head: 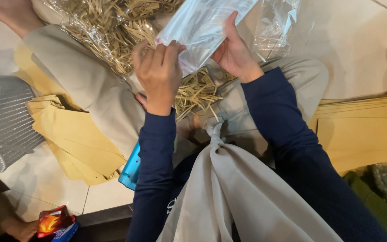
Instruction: The person sits on the floor and packs dried, stick-like vegetables from a metal tray into clear plastic bags. They use a blue handheld vacuum sealer to seal the bags after filling them.
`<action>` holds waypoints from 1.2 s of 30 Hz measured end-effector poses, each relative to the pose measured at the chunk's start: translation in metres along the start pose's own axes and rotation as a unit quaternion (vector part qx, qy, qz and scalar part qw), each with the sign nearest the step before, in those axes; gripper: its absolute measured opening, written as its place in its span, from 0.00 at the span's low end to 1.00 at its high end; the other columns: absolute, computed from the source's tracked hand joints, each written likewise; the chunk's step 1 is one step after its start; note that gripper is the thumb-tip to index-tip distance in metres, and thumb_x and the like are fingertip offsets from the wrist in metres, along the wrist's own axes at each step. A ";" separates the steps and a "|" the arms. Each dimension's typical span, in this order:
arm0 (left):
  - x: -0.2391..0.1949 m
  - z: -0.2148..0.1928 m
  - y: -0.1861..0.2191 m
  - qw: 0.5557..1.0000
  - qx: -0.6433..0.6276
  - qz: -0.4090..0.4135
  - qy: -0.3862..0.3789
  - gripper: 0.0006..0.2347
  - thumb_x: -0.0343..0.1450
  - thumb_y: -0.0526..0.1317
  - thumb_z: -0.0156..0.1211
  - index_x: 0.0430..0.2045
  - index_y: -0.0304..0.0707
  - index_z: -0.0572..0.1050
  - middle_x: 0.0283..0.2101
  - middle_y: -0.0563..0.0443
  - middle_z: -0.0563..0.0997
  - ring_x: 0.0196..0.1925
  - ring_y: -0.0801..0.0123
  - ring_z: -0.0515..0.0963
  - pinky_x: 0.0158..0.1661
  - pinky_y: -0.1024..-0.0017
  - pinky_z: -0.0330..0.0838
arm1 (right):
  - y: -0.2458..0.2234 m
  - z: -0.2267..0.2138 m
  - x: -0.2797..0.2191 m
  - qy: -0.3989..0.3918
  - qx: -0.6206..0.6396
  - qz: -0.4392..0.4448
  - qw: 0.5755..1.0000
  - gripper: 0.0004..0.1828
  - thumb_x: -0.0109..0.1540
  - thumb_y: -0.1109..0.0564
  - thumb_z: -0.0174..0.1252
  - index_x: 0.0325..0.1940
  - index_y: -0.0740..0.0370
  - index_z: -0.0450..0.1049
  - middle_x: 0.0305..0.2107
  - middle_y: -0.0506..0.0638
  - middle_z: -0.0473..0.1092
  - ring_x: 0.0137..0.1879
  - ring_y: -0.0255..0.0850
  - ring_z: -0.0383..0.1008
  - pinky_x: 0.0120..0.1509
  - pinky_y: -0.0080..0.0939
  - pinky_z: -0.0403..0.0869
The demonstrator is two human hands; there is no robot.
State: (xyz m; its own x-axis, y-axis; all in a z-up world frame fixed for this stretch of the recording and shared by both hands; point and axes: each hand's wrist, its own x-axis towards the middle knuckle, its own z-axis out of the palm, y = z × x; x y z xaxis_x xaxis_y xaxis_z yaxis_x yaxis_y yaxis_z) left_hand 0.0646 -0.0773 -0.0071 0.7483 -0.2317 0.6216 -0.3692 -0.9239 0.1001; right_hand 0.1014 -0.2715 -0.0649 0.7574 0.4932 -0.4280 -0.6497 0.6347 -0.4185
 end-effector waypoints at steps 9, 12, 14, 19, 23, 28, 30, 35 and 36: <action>-0.010 -0.016 0.000 0.990 -0.141 -0.013 0.009 0.05 0.71 0.23 0.71 0.33 0.27 0.79 0.42 0.42 0.85 0.46 0.53 0.87 0.68 0.55 0.60 | -0.001 -0.005 0.004 0.012 -0.024 -0.020 0.999 0.49 0.57 0.26 0.46 0.73 0.59 0.61 0.62 0.52 0.72 0.65 0.43 0.76 0.67 0.42 0.80; -0.010 -0.025 0.006 0.977 -0.205 -0.056 0.017 0.02 0.75 0.26 0.62 0.33 0.26 0.78 0.42 0.40 0.86 0.47 0.50 0.87 0.68 0.46 0.58 | 0.001 -0.005 0.004 0.023 -0.053 -0.012 0.998 0.50 0.55 0.24 0.45 0.71 0.60 0.64 0.59 0.52 0.75 0.61 0.42 0.78 0.62 0.40 0.82; -0.009 -0.030 0.011 0.968 -0.236 -0.084 0.038 0.06 0.77 0.31 0.56 0.30 0.29 0.77 0.40 0.40 0.86 0.47 0.49 0.87 0.68 0.45 0.57 | 0.002 -0.007 0.007 0.025 -0.031 -0.009 0.999 0.48 0.56 0.25 0.46 0.70 0.59 0.65 0.58 0.51 0.75 0.61 0.41 0.78 0.64 0.39 0.81; -0.011 -0.048 0.028 0.909 -0.366 -0.190 0.056 0.12 0.80 0.38 0.46 0.28 0.32 0.72 0.36 0.40 0.83 0.45 0.48 0.85 0.69 0.39 0.58 | 0.011 -0.016 0.020 0.070 -0.010 0.018 0.997 0.46 0.54 0.24 0.47 0.65 0.56 0.70 0.53 0.49 0.78 0.56 0.39 0.80 0.60 0.38 0.82; -0.018 -0.056 0.038 0.878 -0.427 -0.208 0.055 0.12 0.80 0.39 0.49 0.26 0.33 0.71 0.31 0.41 0.78 0.40 0.51 0.84 0.68 0.41 0.62 | 0.014 -0.010 0.022 0.126 -0.021 0.004 0.992 0.44 0.53 0.25 0.50 0.64 0.52 0.72 0.54 0.50 0.78 0.59 0.43 0.80 0.61 0.47 0.80; -0.023 -0.075 0.050 0.878 -0.444 -0.178 0.013 0.11 0.78 0.33 0.47 0.24 0.32 0.70 0.29 0.41 0.77 0.35 0.54 0.80 0.68 0.41 0.61 | 0.022 -0.033 0.034 0.141 -0.009 -0.010 0.990 0.39 0.56 0.28 0.53 0.62 0.53 0.74 0.55 0.51 0.77 0.60 0.45 0.78 0.67 0.49 0.76; -0.034 -0.084 0.056 0.893 -0.418 -0.166 -0.002 0.14 0.81 0.38 0.42 0.24 0.35 0.68 0.29 0.45 0.77 0.46 0.45 0.84 0.73 0.55 0.50 | 0.028 -0.059 0.045 0.059 0.045 -0.086 0.994 0.37 0.60 0.32 0.59 0.65 0.55 0.71 0.59 0.54 0.74 0.65 0.50 0.73 0.74 0.57 0.72; -0.020 -0.118 0.044 0.797 -0.527 -0.245 0.166 0.10 0.81 0.42 0.46 0.31 0.41 0.64 0.24 0.50 0.68 0.27 0.63 0.71 0.44 0.56 0.74 | -0.007 -0.101 0.058 0.125 0.130 -0.147 0.972 0.31 0.65 0.39 0.50 0.62 0.63 0.71 0.52 0.56 0.77 0.55 0.44 0.79 0.56 0.41 0.80; -0.009 -0.128 0.041 0.808 -0.475 -0.287 0.202 0.12 0.82 0.43 0.43 0.28 0.42 0.59 0.19 0.53 0.59 0.21 0.66 0.64 0.37 0.61 0.71 | -0.014 -0.094 0.059 0.169 0.126 -0.159 0.965 0.31 0.63 0.37 0.52 0.58 0.63 0.73 0.46 0.53 0.80 0.45 0.39 0.82 0.42 0.33 0.81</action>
State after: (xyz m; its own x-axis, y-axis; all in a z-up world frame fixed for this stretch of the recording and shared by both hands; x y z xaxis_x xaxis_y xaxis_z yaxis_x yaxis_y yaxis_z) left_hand -0.0280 -0.0741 0.0911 0.7766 0.4457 0.4452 -0.4253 -0.1505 0.8925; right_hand 0.1487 -0.3073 -0.1595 0.8230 0.0549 -0.5653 -0.3201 0.8671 -0.3817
